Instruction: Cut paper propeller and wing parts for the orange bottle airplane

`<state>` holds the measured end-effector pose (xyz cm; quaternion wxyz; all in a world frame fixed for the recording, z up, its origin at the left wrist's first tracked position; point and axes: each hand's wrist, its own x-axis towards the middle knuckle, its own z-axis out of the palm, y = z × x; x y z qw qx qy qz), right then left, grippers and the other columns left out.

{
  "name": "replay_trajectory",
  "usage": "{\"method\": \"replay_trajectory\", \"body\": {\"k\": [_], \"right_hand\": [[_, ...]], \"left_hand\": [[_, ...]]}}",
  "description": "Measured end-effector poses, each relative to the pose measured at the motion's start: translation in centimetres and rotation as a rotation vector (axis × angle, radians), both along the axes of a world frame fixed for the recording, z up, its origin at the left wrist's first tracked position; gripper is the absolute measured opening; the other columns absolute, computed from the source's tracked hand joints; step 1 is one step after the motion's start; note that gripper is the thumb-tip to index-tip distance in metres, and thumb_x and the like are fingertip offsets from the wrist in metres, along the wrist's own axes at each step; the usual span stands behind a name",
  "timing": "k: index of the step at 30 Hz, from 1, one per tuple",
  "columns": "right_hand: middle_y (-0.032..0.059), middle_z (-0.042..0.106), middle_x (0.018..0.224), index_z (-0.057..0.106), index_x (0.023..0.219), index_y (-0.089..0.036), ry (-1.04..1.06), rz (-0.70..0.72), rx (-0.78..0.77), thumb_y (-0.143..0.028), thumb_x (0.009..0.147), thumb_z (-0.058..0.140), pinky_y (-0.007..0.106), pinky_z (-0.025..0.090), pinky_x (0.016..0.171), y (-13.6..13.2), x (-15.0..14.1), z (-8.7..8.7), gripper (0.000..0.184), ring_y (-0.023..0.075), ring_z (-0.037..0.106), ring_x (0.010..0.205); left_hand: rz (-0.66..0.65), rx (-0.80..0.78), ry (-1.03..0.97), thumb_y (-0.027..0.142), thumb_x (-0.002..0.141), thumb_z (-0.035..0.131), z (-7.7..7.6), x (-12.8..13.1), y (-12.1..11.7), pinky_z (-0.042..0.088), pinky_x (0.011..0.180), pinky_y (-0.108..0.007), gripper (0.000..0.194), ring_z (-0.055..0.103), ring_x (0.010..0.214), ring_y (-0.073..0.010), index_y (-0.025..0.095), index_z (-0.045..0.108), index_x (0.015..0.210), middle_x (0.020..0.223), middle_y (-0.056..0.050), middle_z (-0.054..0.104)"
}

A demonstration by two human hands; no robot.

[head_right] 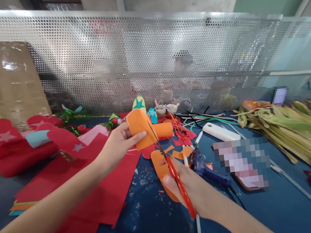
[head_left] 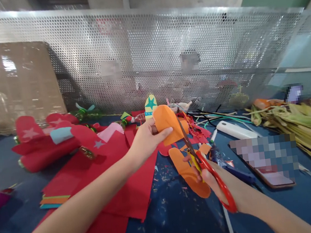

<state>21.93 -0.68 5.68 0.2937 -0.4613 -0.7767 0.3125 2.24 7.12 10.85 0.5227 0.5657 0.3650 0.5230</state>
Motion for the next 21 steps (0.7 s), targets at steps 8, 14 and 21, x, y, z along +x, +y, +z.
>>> {"method": "replay_trajectory", "body": {"k": [8, 14, 21], "right_hand": [[0.0144, 0.060, 0.122, 0.050, 0.126, -0.021, 0.014, -0.008, 0.028, -0.064, 0.094, 0.026, 0.046, 0.043, 0.097, -0.2, 0.1, -0.3, 0.058, 0.0304, 0.058, 0.107], [0.0149, 0.061, 0.115, 0.049, 0.126, -0.020, -0.001, -0.011, 0.029, -0.065, 0.093, 0.025, 0.047, 0.041, 0.097, 0.0, 0.1, -0.6, 0.061, 0.0305, 0.057, 0.105], [0.0056, 0.055, 0.078, 0.051, 0.117, -0.019, 0.018, -0.012, 0.034, -0.069, 0.092, 0.019, 0.041, 0.047, 0.074, 0.3, -0.1, -1.3, 0.065, 0.0239, 0.055, 0.071]], "left_hand": [[0.008, -0.009, -0.014, 0.013, 0.072, 0.072, 0.0, 0.1, -0.4, 0.057, 0.075, -0.028, 0.024, 0.073, 0.085, -0.0194, 0.018, 0.066, 0.095, 0.093, -0.006, 0.077], [0.018, -0.009, -0.021, 0.012, 0.072, 0.072, 0.0, 0.2, -0.4, 0.058, 0.074, -0.027, 0.023, 0.073, 0.085, -0.0192, 0.019, 0.067, 0.094, 0.094, -0.005, 0.077], [0.013, -0.007, -0.020, 0.010, 0.072, 0.071, 0.1, 0.2, -0.4, 0.057, 0.072, -0.025, 0.022, 0.073, 0.085, -0.0180, 0.018, 0.068, 0.092, 0.094, -0.005, 0.077]]}}
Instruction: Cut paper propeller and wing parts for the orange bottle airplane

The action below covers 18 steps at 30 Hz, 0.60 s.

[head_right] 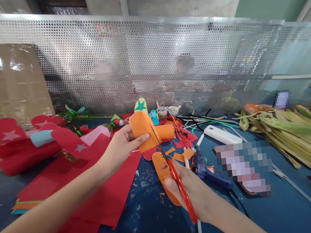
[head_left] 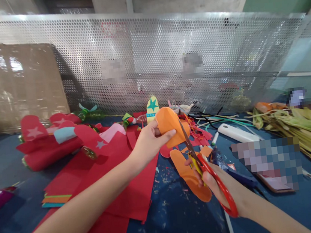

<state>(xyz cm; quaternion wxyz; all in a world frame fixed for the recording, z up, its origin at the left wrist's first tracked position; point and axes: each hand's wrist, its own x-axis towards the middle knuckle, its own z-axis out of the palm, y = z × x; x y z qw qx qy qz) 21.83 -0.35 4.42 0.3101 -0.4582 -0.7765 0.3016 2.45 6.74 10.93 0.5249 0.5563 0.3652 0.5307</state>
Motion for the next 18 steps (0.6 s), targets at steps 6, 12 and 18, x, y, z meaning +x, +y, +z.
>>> {"method": "replay_trajectory", "body": {"k": [6, 12, 18], "right_hand": [[0.0028, 0.051, 0.077, 0.053, 0.108, -0.020, 0.059, -0.001, 0.012, -0.068, 0.092, 0.022, 0.036, 0.046, 0.066, 0.1, -0.1, -0.3, 0.059, 0.0204, 0.053, 0.065], [-0.0007, 0.047, 0.066, 0.051, 0.095, -0.019, 0.092, 0.017, 0.019, -0.073, 0.089, 0.021, 0.030, 0.042, 0.052, 0.0, -0.6, 0.8, 0.062, 0.0171, 0.048, 0.056], [-0.0032, 0.041, 0.062, 0.048, 0.088, -0.019, 0.091, -0.011, -0.062, -0.082, 0.081, 0.022, 0.027, 0.039, 0.044, 0.3, -0.6, 0.8, 0.068, 0.0148, 0.044, 0.050]], "left_hand": [[0.004, 0.000, 0.018, 0.012, 0.073, 0.071, -0.1, 0.0, 0.0, 0.057, 0.073, -0.026, 0.020, 0.072, 0.085, -0.0188, 0.018, 0.067, 0.092, 0.094, -0.004, 0.077], [-0.015, 0.003, 0.038, 0.014, 0.074, 0.070, -0.1, -0.1, 0.1, 0.057, 0.076, -0.028, 0.024, 0.072, 0.090, -0.0197, 0.017, 0.065, 0.097, 0.099, -0.005, 0.076], [-0.044, 0.011, 0.053, 0.015, 0.075, 0.069, -0.2, -0.3, 0.1, 0.056, 0.080, -0.027, 0.028, 0.071, 0.094, -0.0196, 0.015, 0.062, 0.102, 0.106, -0.007, 0.074]]}}
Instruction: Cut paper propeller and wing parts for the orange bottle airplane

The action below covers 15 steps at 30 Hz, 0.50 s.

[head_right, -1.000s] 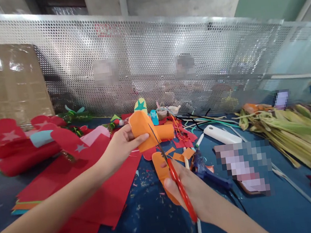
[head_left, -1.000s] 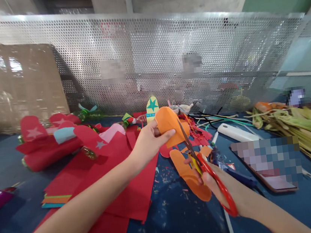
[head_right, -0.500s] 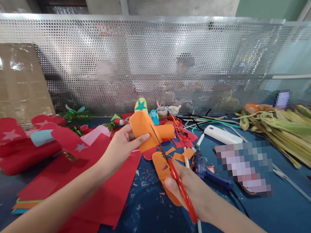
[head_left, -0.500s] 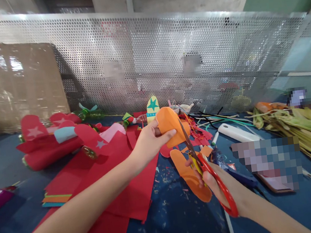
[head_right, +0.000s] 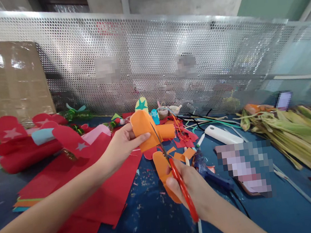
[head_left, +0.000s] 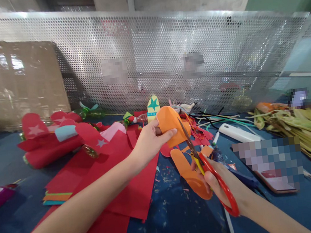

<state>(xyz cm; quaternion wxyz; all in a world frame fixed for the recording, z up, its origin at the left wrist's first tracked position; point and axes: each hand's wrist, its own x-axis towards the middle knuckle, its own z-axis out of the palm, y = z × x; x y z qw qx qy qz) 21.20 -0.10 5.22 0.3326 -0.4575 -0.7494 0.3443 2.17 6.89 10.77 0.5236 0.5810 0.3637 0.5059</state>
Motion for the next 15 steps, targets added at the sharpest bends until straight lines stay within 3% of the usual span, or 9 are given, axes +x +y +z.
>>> {"method": "replay_trajectory", "body": {"k": [6, 15], "right_hand": [[-0.0060, 0.034, 0.060, 0.045, 0.079, -0.021, 0.052, 0.002, -0.030, -0.083, 0.079, 0.026, 0.023, 0.036, 0.037, 0.22, 0.15, -0.50, 0.066, 0.0097, 0.036, 0.042], [-0.0077, 0.033, 0.053, 0.046, 0.080, -0.021, 0.051, -0.056, -0.044, -0.082, 0.079, 0.031, 0.023, 0.035, 0.036, -0.27, -0.18, -0.09, 0.063, 0.0103, 0.036, 0.038]], "left_hand": [[-0.009, 0.000, -0.006, 0.015, 0.076, 0.069, -0.24, 0.02, 0.19, 0.056, 0.078, -0.026, 0.026, 0.071, 0.094, -0.0190, 0.015, 0.062, 0.101, 0.106, -0.007, 0.074], [-0.017, -0.009, -0.031, 0.014, 0.075, 0.070, -0.19, -0.03, 0.16, 0.056, 0.075, -0.024, 0.027, 0.071, 0.092, -0.0182, 0.015, 0.062, 0.100, 0.106, -0.007, 0.074]]}}
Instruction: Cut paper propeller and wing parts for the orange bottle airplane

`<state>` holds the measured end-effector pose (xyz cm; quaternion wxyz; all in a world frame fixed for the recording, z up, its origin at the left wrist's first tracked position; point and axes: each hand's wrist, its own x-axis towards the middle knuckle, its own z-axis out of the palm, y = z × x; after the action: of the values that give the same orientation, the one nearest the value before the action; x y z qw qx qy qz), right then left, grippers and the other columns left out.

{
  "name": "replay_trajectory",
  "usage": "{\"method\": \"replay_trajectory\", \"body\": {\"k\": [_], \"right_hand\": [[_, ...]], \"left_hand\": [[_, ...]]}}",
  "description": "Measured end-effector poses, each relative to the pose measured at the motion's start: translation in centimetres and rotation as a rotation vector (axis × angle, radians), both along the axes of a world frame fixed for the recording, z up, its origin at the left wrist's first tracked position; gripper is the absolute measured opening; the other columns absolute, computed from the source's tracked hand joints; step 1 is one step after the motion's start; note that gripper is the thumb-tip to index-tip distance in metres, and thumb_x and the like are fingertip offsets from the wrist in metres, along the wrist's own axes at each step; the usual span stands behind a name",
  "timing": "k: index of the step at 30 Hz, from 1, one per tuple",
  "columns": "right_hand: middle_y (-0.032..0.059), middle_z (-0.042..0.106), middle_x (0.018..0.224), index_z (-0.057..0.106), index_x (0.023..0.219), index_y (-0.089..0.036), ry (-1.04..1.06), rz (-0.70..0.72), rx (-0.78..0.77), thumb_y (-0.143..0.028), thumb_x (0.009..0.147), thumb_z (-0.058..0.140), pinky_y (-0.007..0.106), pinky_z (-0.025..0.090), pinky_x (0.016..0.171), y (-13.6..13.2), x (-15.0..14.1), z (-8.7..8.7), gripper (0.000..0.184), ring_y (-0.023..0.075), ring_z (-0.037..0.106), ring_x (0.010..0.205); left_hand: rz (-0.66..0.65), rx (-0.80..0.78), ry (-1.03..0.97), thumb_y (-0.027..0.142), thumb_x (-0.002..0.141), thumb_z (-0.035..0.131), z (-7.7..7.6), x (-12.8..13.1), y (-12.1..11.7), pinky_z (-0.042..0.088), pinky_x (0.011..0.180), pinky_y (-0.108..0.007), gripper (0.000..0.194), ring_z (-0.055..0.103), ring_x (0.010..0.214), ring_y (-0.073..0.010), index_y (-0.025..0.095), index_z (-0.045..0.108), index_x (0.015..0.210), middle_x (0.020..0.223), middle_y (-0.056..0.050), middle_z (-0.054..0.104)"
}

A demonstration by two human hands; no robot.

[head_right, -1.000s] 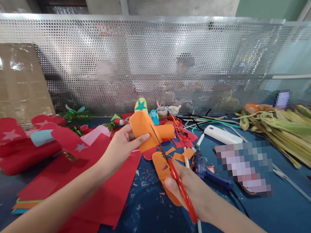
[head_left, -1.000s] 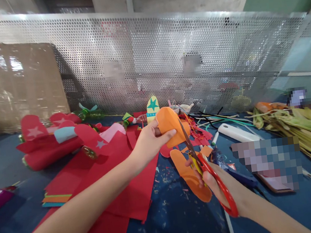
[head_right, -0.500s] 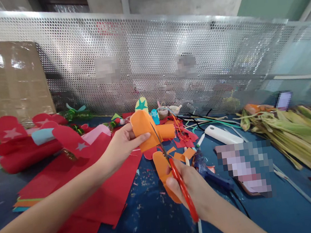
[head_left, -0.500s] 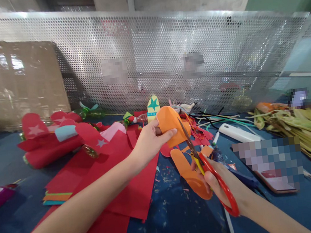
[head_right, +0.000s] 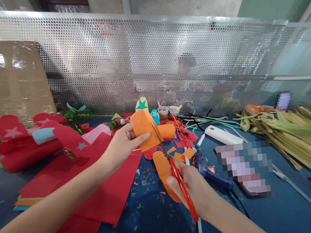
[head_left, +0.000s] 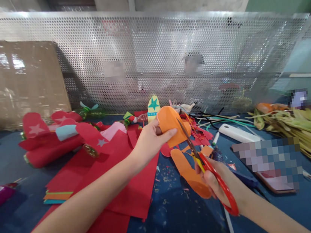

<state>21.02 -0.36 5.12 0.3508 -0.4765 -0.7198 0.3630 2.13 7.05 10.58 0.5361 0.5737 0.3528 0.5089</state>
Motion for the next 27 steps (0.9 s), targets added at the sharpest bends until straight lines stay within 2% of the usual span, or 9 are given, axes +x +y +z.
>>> {"method": "replay_trajectory", "body": {"k": [5, 12, 16, 19, 22, 27], "right_hand": [[-0.0066, 0.035, 0.053, 0.045, 0.078, -0.022, -0.013, -0.010, 0.029, -0.082, 0.079, 0.031, 0.023, 0.031, 0.034, 0.0, -0.1, 0.1, 0.062, 0.0104, 0.035, 0.038], [-0.0041, 0.039, 0.054, 0.045, 0.075, -0.023, -0.047, 0.008, 0.114, -0.080, 0.082, 0.029, 0.025, 0.036, 0.041, 0.1, -0.1, 0.5, 0.060, 0.0149, 0.045, 0.047], [-0.0062, 0.036, 0.053, 0.042, 0.075, -0.023, -0.040, -0.009, 0.067, -0.081, 0.081, 0.027, 0.024, 0.030, 0.036, -0.1, -0.1, 0.4, 0.060, 0.0119, 0.038, 0.041], [-0.0079, 0.032, 0.051, 0.039, 0.074, -0.024, -0.038, -0.014, 0.048, -0.081, 0.081, 0.027, 0.023, 0.026, 0.034, -0.2, -0.1, 0.1, 0.059, 0.0101, 0.033, 0.038], [-0.0088, 0.031, 0.050, 0.038, 0.074, -0.024, -0.044, 0.003, 0.052, -0.080, 0.083, 0.027, 0.023, 0.025, 0.033, 0.0, 0.1, -0.4, 0.057, 0.0093, 0.032, 0.036], [-0.0092, 0.031, 0.046, 0.035, 0.072, -0.025, -0.059, 0.042, 0.099, -0.077, 0.084, 0.028, 0.024, 0.026, 0.033, 0.7, 0.3, -1.3, 0.054, 0.0097, 0.031, 0.034]], "left_hand": [[-0.001, 0.012, 0.011, 0.015, 0.075, 0.069, 0.0, 0.0, 0.1, 0.056, 0.078, -0.027, 0.025, 0.071, 0.094, -0.0190, 0.015, 0.062, 0.099, 0.107, -0.007, 0.074], [0.005, 0.014, 0.021, 0.015, 0.074, 0.070, -0.1, -0.1, 0.3, 0.056, 0.081, -0.029, 0.028, 0.070, 0.096, -0.0200, 0.015, 0.062, 0.102, 0.110, -0.008, 0.073], [-0.005, 0.003, -0.001, 0.015, 0.074, 0.070, -0.1, -0.1, 0.2, 0.055, 0.078, -0.027, 0.028, 0.070, 0.093, -0.0188, 0.015, 0.063, 0.101, 0.107, -0.007, 0.074], [-0.012, -0.014, -0.016, 0.021, 0.081, 0.065, -0.1, -0.1, 0.1, 0.056, 0.077, -0.026, 0.020, 0.071, 0.090, -0.0182, 0.016, 0.066, 0.100, 0.104, -0.006, 0.074], [-0.007, -0.028, -0.019, 0.027, 0.085, 0.061, -0.1, -0.1, 0.1, 0.056, 0.075, -0.027, 0.018, 0.071, 0.085, -0.0181, 0.016, 0.068, 0.097, 0.098, -0.005, 0.076], [0.004, -0.034, -0.008, 0.027, 0.084, 0.060, -0.3, -0.1, 0.4, 0.056, 0.076, -0.027, 0.017, 0.071, 0.083, -0.0177, 0.014, 0.070, 0.090, 0.095, -0.006, 0.076]]}}
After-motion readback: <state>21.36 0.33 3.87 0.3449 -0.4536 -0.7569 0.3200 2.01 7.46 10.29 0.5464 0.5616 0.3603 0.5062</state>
